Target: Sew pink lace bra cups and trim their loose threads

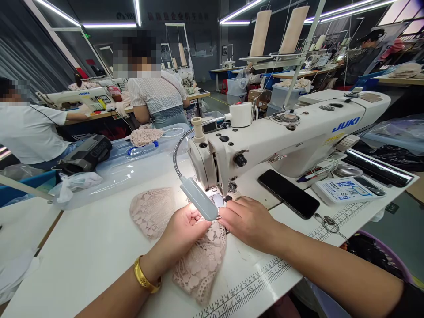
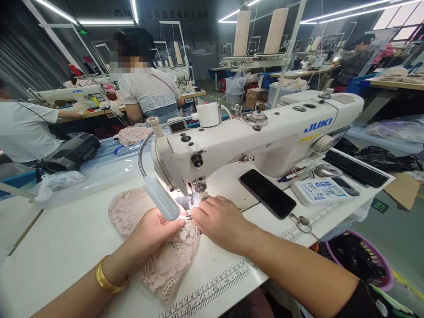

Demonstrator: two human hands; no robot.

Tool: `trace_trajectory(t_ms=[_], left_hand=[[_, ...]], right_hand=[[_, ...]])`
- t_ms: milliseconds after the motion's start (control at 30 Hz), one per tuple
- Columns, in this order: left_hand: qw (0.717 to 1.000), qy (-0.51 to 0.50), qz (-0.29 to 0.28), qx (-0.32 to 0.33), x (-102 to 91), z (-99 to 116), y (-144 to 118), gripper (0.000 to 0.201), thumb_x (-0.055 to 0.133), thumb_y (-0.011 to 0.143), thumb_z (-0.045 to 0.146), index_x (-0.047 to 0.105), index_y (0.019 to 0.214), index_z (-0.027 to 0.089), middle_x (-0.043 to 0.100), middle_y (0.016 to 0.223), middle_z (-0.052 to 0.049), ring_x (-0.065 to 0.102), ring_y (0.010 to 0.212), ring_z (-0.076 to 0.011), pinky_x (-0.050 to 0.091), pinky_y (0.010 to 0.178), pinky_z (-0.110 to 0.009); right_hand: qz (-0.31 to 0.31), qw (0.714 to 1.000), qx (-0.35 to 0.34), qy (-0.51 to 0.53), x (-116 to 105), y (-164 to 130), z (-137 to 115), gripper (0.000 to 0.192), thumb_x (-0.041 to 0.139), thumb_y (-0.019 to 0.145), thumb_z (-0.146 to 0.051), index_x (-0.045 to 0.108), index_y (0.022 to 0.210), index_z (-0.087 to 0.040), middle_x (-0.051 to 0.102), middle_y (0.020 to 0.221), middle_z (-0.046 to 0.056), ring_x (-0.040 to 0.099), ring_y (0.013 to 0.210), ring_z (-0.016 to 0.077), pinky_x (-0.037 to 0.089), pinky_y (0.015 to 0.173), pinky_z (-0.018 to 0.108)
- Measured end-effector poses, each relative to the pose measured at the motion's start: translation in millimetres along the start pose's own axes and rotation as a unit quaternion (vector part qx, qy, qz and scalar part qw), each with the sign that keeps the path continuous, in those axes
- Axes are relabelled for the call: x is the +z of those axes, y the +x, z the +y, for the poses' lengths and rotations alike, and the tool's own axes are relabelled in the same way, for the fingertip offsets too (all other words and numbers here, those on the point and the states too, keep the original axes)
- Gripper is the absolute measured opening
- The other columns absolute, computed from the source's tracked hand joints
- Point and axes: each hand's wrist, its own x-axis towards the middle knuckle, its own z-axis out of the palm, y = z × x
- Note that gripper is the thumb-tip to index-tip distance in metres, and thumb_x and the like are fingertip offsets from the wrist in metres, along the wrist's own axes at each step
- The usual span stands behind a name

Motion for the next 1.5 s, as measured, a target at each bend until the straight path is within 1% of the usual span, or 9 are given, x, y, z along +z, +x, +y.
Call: trace_trajectory(t_ms=[267, 500, 633, 733, 933, 1133, 1200, 1367, 1500], left_hand=[[1.0, 0.012, 0.001, -0.015, 0.9, -0.5, -0.4, 0.02, 0.066, 0.08, 0.029, 0.05, 0.072, 0.02, 0.036, 0.064, 0.007, 0.033, 0.059, -0.011, 0.026, 0.054, -0.024], [0.998, -0.046, -0.036, -0.015, -1.5, -0.5, 0.2, 0.013, 0.068, 0.079, 0.029, 0.061, 0.082, 0.018, 0.06, 0.078, 0.001, 0.053, 0.073, -0.0159, 0.04, 0.062, -0.025], [0.996, -0.07, -0.041, -0.023, -2.3, 2.3, -0.8, 0.014, 0.07, 0.079, 0.03, 0.066, 0.087, 0.019, 0.065, 0.081, -0.001, 0.059, 0.078, -0.018, 0.047, 0.066, -0.026], [0.993, -0.098, -0.056, -0.021, -2.2, 3.5, -0.7, 0.018, 0.072, 0.078, 0.031, 0.069, 0.09, 0.019, 0.069, 0.085, -0.002, 0.063, 0.082, -0.02, 0.051, 0.07, -0.028], [0.991, -0.121, -0.06, -0.026, -3.1, -3.3, 1.9, 0.02, 0.077, 0.073, 0.031, 0.066, 0.083, 0.018, 0.068, 0.074, -0.002, 0.067, 0.08, -0.0231, 0.052, 0.068, -0.03], [0.993, -0.103, -0.051, -0.026, -5.7, -8.9, 2.1, 0.023, 0.079, 0.073, 0.034, 0.064, 0.08, 0.018, 0.065, 0.068, 0.0, 0.065, 0.07, -0.0207, 0.051, 0.064, -0.03], [0.993, -0.102, -0.051, -0.029, -6.4, -9.9, 1.9, 0.023, 0.078, 0.074, 0.034, 0.064, 0.082, 0.018, 0.065, 0.069, -0.001, 0.065, 0.071, -0.0209, 0.051, 0.064, -0.03], [0.995, -0.087, -0.037, -0.031, -8.0, -12.8, 2.0, 0.029, 0.08, 0.072, 0.038, 0.065, 0.084, 0.017, 0.066, 0.071, -0.002, 0.065, 0.074, -0.0222, 0.05, 0.062, -0.03], [0.997, -0.07, -0.031, -0.032, -8.0, -12.4, 2.3, 0.03, 0.08, 0.071, 0.039, 0.066, 0.085, 0.017, 0.066, 0.073, -0.002, 0.064, 0.072, -0.021, 0.049, 0.061, -0.03]], right_hand=[[0.019, 1.0, -0.011, -0.005, 4.8, -0.9, 0.2, 0.024, 0.053, 0.098, -0.016, 0.056, 0.075, -0.02, 0.05, 0.066, -0.002, 0.038, 0.063, 0.0164, 0.027, 0.062, 0.032], [-0.027, 0.998, 0.017, 0.048, 3.6, 0.1, 0.7, 0.021, 0.055, 0.1, -0.025, 0.059, 0.08, -0.02, 0.057, 0.072, -0.001, 0.045, 0.067, 0.017, 0.03, 0.062, 0.031], [-0.075, 0.989, 0.053, 0.119, -0.3, 1.6, 1.6, 0.016, 0.056, 0.101, -0.027, 0.063, 0.089, -0.019, 0.062, 0.078, 0.0, 0.052, 0.071, 0.0175, 0.034, 0.065, 0.031], [-0.086, 0.975, 0.078, 0.187, -2.1, 2.6, 2.7, 0.013, 0.056, 0.101, -0.027, 0.063, 0.096, -0.018, 0.065, 0.083, 0.001, 0.056, 0.075, 0.0175, 0.037, 0.068, 0.03], [-0.101, 0.94, 0.116, 0.305, -3.0, 2.0, 4.1, 0.013, 0.056, 0.101, -0.03, 0.061, 0.096, -0.019, 0.061, 0.083, 0.0, 0.054, 0.074, 0.0161, 0.036, 0.065, 0.027], [-0.116, 0.91, 0.145, 0.37, -5.5, 2.6, 4.2, 0.012, 0.059, 0.099, -0.032, 0.058, 0.096, -0.021, 0.056, 0.078, -0.003, 0.052, 0.071, 0.0142, 0.035, 0.063, 0.025], [-0.113, 0.913, 0.146, 0.364, -5.6, 2.4, 4.3, 0.013, 0.059, 0.099, -0.033, 0.057, 0.095, -0.021, 0.056, 0.078, -0.003, 0.052, 0.071, 0.0141, 0.034, 0.063, 0.025], [-0.08, 0.946, 0.104, 0.296, -4.8, -0.1, 4.1, 0.016, 0.055, 0.102, -0.033, 0.059, 0.096, -0.019, 0.06, 0.082, -0.001, 0.053, 0.074, 0.0159, 0.035, 0.065, 0.027], [-0.08, 0.959, 0.09, 0.257, -4.6, -1.9, 4.3, 0.018, 0.053, 0.103, -0.034, 0.06, 0.096, -0.019, 0.062, 0.083, 0.001, 0.054, 0.074, 0.017, 0.036, 0.066, 0.028]])
